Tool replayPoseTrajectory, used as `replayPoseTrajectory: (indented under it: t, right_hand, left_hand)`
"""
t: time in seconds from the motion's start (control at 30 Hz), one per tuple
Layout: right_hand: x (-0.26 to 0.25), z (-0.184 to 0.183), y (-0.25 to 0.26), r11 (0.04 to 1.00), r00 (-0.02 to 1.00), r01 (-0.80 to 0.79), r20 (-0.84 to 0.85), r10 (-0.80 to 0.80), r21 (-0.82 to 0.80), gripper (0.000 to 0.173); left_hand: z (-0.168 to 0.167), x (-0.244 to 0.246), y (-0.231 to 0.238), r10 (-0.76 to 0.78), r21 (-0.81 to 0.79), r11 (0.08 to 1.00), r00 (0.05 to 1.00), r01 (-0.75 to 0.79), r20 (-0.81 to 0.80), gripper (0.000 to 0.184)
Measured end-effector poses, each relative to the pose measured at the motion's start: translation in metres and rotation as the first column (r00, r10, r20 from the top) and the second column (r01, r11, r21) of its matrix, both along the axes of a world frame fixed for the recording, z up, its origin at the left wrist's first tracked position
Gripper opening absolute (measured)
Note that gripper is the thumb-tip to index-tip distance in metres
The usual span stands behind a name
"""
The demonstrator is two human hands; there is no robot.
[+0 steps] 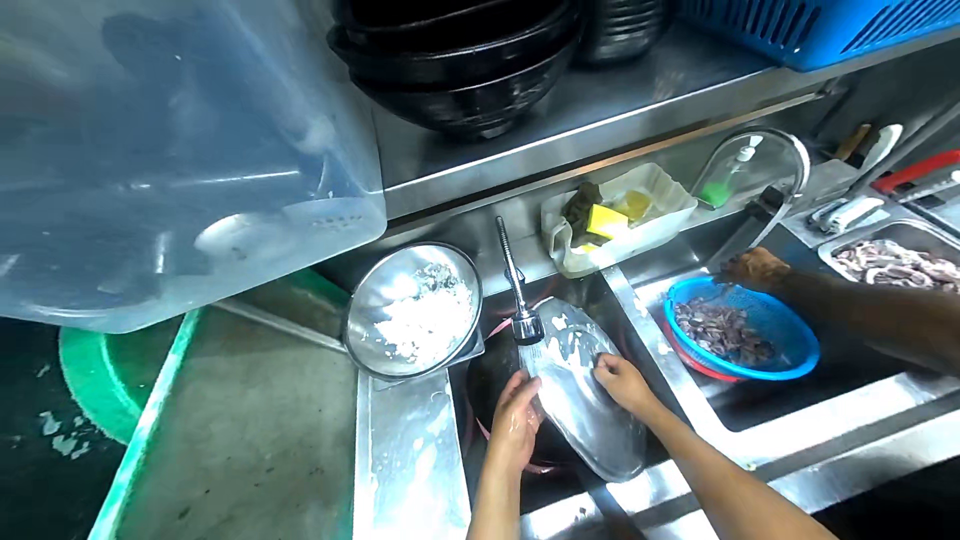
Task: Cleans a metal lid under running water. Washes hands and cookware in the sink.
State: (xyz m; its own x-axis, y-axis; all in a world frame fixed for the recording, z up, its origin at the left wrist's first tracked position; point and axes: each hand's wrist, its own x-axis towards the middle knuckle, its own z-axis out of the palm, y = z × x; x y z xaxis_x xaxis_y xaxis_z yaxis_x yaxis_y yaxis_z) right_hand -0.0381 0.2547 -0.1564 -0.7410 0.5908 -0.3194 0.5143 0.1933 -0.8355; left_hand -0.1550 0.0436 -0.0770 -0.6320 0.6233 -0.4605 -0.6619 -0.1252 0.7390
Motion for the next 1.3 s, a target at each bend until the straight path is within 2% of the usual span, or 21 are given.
replayPoseTrajectory:
  t: [0.17, 0.37, 0.47, 0.53, 0.6, 0.67, 0.77, 0.87, 0.93, 1.0, 1.07, 1.17, 1.23, 1.3]
  right_hand:
    - [0.008, -0.008, 0.015, 0.984, 0.981, -0.168, -0.094, 0.172, 0.052, 0.024]
    - [0.012, -0.006, 0.027, 0.94, 0.933, -0.319, -0.134, 0.334, 0.124, 0.031]
    - [0.01, 0.0, 0.032, 0.889, 0.892, -0.425, -0.085, 0.443, 0.17, 0.032]
    - [0.009, 0.003, 0.035, 0.841, 0.858, -0.493, -0.037, 0.512, 0.223, 0.033]
    - [0.008, 0.004, 0.038, 0.797, 0.83, -0.538, 0.009, 0.557, 0.276, 0.033]
    - [0.01, 0.003, 0.038, 0.806, 0.848, -0.514, 0.03, 0.529, 0.293, 0.032]
    - [0.014, -0.003, 0.034, 0.888, 0.915, -0.394, 0.01, 0.403, 0.238, 0.026]
    - [0.014, 0.001, 0.025, 0.968, 0.969, -0.242, -0.028, 0.244, 0.062, 0.022]
    - [0.013, 0.006, 0.02, 0.987, 0.988, -0.151, -0.055, 0.147, -0.061, 0.023]
    - [0.011, 0.008, 0.018, 0.984, 0.989, -0.138, -0.072, 0.131, -0.109, 0.023]
    - [0.009, 0.009, 0.016, 0.979, 0.982, -0.179, -0.071, 0.172, -0.101, 0.017]
    - [0.007, 0.011, 0.015, 0.972, 0.972, -0.219, -0.107, 0.209, -0.084, 0.019]
    - [0.006, 0.009, 0.015, 0.974, 0.966, -0.212, -0.169, 0.196, -0.079, 0.021]
    - [0.004, 0.009, 0.016, 0.974, 0.96, -0.211, -0.205, 0.191, -0.079, 0.023]
  left_hand:
    - [0.001, -0.009, 0.007, 0.086, 0.021, 0.996, 0.993, -0.088, 0.084, 0.029]
    - [0.002, -0.013, 0.011, 0.116, 0.038, 0.991, 0.977, -0.125, 0.18, 0.037]
    - [0.003, -0.016, 0.01, 0.084, -0.013, 0.996, 0.979, -0.083, 0.185, 0.041]
    - [0.005, -0.017, 0.007, 0.02, -0.067, 0.998, 0.985, -0.008, 0.169, 0.042]
    - [0.006, -0.017, 0.004, -0.066, -0.054, 0.996, 0.992, 0.072, 0.112, 0.043]
    - [0.007, -0.013, 0.002, -0.115, -0.018, 0.993, 0.992, 0.116, 0.054, 0.036]
    - [0.006, 0.0, -0.001, -0.173, 0.021, 0.985, 0.985, 0.173, 0.013, 0.033]
    - [0.004, 0.023, -0.006, -0.197, 0.034, 0.98, 0.98, 0.197, 0.023, 0.046]
    - [0.003, 0.04, -0.013, -0.239, 0.059, 0.97, 0.97, 0.236, 0.044, 0.051]
    - [0.004, 0.051, -0.02, -0.298, 0.086, 0.953, 0.951, 0.291, 0.086, 0.042]
    - [-0.001, 0.048, -0.025, -0.319, 0.112, 0.946, 0.934, 0.304, 0.161, 0.043]
    - [-0.004, 0.024, -0.022, -0.151, 0.038, 0.989, 0.959, 0.146, 0.239, 0.05]
    - [-0.005, 0.006, -0.018, -0.055, 0.04, 0.998, 0.973, 0.047, 0.223, 0.047]
    - [-0.003, -0.008, -0.015, -0.033, 0.056, 0.998, 0.977, 0.022, 0.211, 0.043]
